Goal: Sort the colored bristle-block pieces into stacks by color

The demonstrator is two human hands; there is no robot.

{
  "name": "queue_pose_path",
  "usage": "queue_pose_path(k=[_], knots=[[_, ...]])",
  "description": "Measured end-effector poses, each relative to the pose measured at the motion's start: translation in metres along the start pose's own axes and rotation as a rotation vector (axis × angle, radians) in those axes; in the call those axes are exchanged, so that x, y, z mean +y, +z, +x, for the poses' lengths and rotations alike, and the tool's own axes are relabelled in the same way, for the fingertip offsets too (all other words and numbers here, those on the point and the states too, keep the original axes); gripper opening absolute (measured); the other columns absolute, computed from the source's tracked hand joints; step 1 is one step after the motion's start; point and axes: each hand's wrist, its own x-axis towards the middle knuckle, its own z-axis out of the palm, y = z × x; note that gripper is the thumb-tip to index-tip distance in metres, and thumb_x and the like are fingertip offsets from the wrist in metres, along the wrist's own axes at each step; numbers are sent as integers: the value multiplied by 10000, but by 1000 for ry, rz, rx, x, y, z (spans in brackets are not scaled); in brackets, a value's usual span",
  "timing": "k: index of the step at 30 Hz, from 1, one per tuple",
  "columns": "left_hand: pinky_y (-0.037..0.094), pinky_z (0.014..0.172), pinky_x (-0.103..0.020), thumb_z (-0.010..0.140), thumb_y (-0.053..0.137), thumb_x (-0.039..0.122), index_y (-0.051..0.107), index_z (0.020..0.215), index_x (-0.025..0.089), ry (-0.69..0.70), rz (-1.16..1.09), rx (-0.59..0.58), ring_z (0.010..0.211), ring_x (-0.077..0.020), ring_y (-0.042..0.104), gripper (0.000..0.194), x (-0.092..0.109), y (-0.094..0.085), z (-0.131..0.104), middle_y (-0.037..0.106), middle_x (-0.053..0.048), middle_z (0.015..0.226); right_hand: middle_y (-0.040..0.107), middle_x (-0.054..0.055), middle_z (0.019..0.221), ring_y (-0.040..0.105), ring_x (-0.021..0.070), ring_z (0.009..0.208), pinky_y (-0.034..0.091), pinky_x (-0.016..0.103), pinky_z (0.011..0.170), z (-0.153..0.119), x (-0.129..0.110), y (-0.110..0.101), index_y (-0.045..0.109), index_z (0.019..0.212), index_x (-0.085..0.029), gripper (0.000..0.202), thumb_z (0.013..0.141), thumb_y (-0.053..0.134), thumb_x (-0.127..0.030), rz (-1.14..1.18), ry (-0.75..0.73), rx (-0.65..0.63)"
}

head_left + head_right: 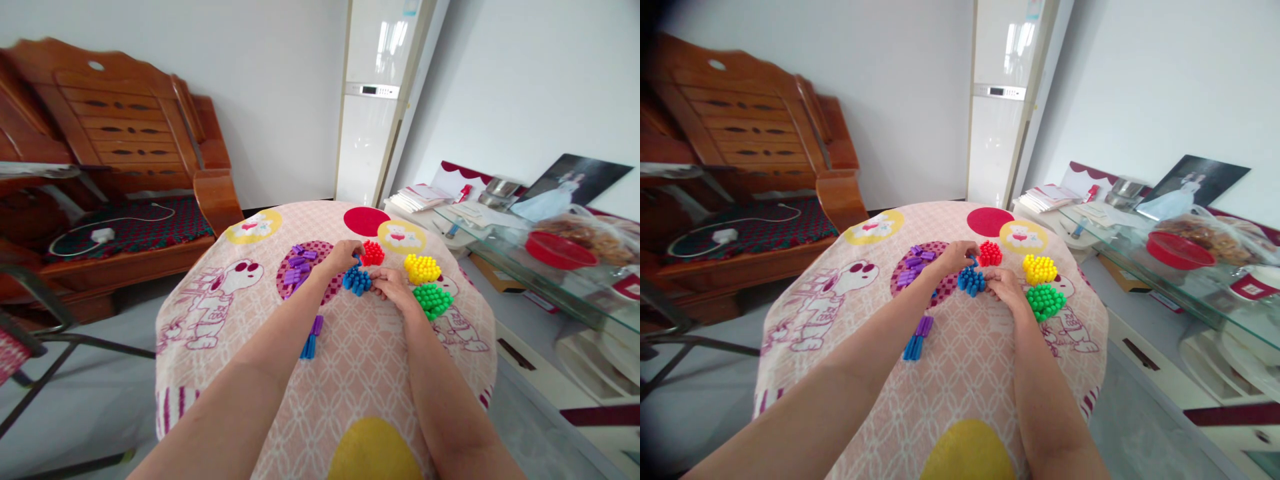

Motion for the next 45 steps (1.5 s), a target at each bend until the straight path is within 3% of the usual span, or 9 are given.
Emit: queue_pose_path(k=[9, 12, 19, 23, 27, 30, 37, 41, 45], knots=[[514, 791, -221, 619, 445, -8, 744, 922, 142, 107, -52, -199, 837, -149, 669, 451, 8, 15, 6, 756, -42, 909, 670, -10, 601, 591, 108, 471, 418, 160, 372, -1, -1, 0, 644, 803, -175, 177, 683, 544, -92, 5, -2, 23], [511, 850, -231, 673, 429, 1, 735, 936, 146, 98, -40, -185, 880, -144, 671, 428, 10, 12, 4, 756, -46, 959, 672, -8, 599, 585, 105, 463, 410, 157, 368, 0, 2, 0, 639, 803, -173, 165, 681, 554, -100, 13, -10, 25], [523, 827, -242, 698, 456, 33, 710, 1067, 133, -113, -60, 98, 877, -142, 674, 459, -1, -48, -35, 745, -61, 1015, 672, -13, 593, 571, 100, 457, 407, 158, 365, 2, 6, 1, 641, 798, -164, 144, 679, 567, -128, 58, -22, 27], [505, 763, -248, 723, 539, 119, 746, 930, 158, -214, 122, -21, 798, -166, 666, 296, -7, -70, -75, 742, -35, 849, 662, -17, 581, 568, 96, 457, 402, 151, 361, 1, 4, 1, 651, 784, -164, 144, 672, 570, -120, 48, -15, 26], [482, 836, -277, 714, 609, 136, 749, 835, 181, -192, 314, -221, 910, -208, 666, 190, -6, -57, -99, 742, -50, 906, 659, -16, 576, 560, 91, 449, 404, 152, 366, 0, 1, 2, 655, 783, -163, 158, 673, 557, -106, 32, 0, 33], [472, 879, -288, 716, 632, 139, 733, 860, 190, -186, 367, -257, 990, -225, 651, 183, -4, -46, -106, 732, -64, 987, 661, -15, 580, 564, 89, 451, 399, 148, 367, -2, -1, 2, 656, 794, -162, 174, 672, 553, -94, 22, 4, 38], [468, 803, -266, 719, 605, 118, 698, 864, 176, -246, 316, -123, 895, -197, 655, 181, 6, -40, -105, 724, -56, 925, 659, -17, 579, 555, 86, 443, 407, 150, 369, -3, -1, 1, 651, 787, -163, 159, 679, 555, -99, 35, 6, 32], [450, 704, -246, 773, 571, 151, 703, 827, 155, -337, 228, 0, 756, -165, 641, 142, 21, -27, -92, 714, -49, 812, 664, -14, 584, 557, 88, 450, 411, 150, 372, -1, 1, 1, 648, 768, -164, 137, 674, 564, -113, 38, -8, 24], [441, 674, -238, 817, 609, 245, 684, 758, 156, -383, 170, 20, 727, -156, 637, 130, 31, -11, -84, 702, -37, 743, 667, -16, 587, 563, 90, 455, 406, 148, 370, -1, 2, 1, 651, 760, -166, 138, 673, 556, -116, 43, -17, 27]])
